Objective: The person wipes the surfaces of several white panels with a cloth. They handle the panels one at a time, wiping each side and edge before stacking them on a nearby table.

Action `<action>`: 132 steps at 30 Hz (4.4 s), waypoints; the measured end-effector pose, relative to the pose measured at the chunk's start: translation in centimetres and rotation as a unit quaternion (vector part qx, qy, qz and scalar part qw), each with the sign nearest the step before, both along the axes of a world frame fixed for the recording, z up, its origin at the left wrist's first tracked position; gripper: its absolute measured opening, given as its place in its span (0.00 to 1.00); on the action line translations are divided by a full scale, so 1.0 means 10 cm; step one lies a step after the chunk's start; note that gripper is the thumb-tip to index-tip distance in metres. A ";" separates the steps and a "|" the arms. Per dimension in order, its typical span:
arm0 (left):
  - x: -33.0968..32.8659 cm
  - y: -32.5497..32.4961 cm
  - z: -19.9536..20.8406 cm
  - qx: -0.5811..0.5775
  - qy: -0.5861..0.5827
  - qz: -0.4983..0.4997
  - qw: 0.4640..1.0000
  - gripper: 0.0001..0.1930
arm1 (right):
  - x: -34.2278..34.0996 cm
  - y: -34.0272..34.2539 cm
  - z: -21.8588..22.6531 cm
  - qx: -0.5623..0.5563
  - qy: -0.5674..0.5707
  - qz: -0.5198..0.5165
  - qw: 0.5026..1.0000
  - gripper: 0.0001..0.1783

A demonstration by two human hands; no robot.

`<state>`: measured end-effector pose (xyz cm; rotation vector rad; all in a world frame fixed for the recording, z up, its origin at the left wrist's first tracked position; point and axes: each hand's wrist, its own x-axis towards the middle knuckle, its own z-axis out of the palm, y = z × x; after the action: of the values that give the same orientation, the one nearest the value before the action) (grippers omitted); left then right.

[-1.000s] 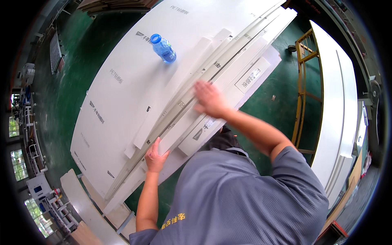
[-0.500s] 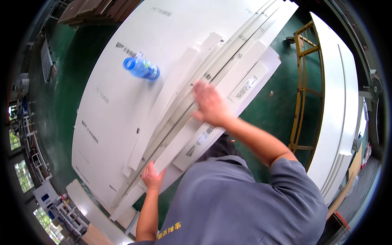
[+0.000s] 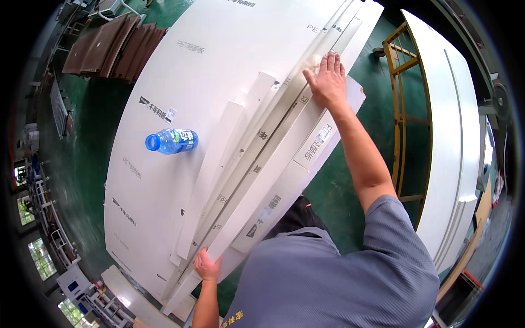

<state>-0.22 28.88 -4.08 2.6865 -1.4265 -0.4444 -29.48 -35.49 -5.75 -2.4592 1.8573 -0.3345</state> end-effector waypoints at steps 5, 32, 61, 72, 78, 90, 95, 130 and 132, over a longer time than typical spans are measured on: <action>-0.03 0.06 -0.04 0.003 -0.005 0.001 1.000 0.35 | 0.23 1.17 0.10 0.056 -0.051 0.102 0.992 0.54; -0.11 -0.02 0.01 -0.132 0.076 0.001 0.988 0.31 | 1.36 4.37 0.35 0.085 0.033 0.524 0.847 0.54; 0.40 1.38 -0.33 -0.245 0.041 0.116 0.962 0.28 | 2.24 5.66 0.37 0.080 0.105 0.631 0.764 0.52; 0.42 1.37 -0.52 -0.228 0.018 0.112 0.967 0.30 | 2.14 5.40 0.15 0.057 -0.007 0.711 0.701 0.44; 0.34 1.40 -0.33 -0.309 0.043 0.123 0.942 0.31 | 2.12 5.45 0.39 0.070 0.016 0.690 0.720 0.53; 0.37 1.36 -0.20 -0.285 0.072 0.114 0.949 0.29 | 1.70 4.81 0.28 0.031 0.067 0.654 0.753 0.43; 0.37 1.36 -0.28 -0.242 0.055 0.097 0.964 0.29 | 2.00 5.48 0.43 0.153 0.081 0.591 0.788 0.48; 0.29 1.18 0.08 -0.285 0.057 0.066 0.955 0.43 | 0.85 3.63 -0.09 -0.017 -0.028 0.572 0.820 0.27; 0.01 0.49 0.38 -0.303 0.077 -0.026 0.949 0.51 | 0.87 3.66 0.04 -0.019 -0.037 0.555 0.831 0.29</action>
<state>-0.12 33.77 -0.29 2.0829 -1.3192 -0.1689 -20.81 1.09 -5.31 -2.9476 0.1625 -0.3549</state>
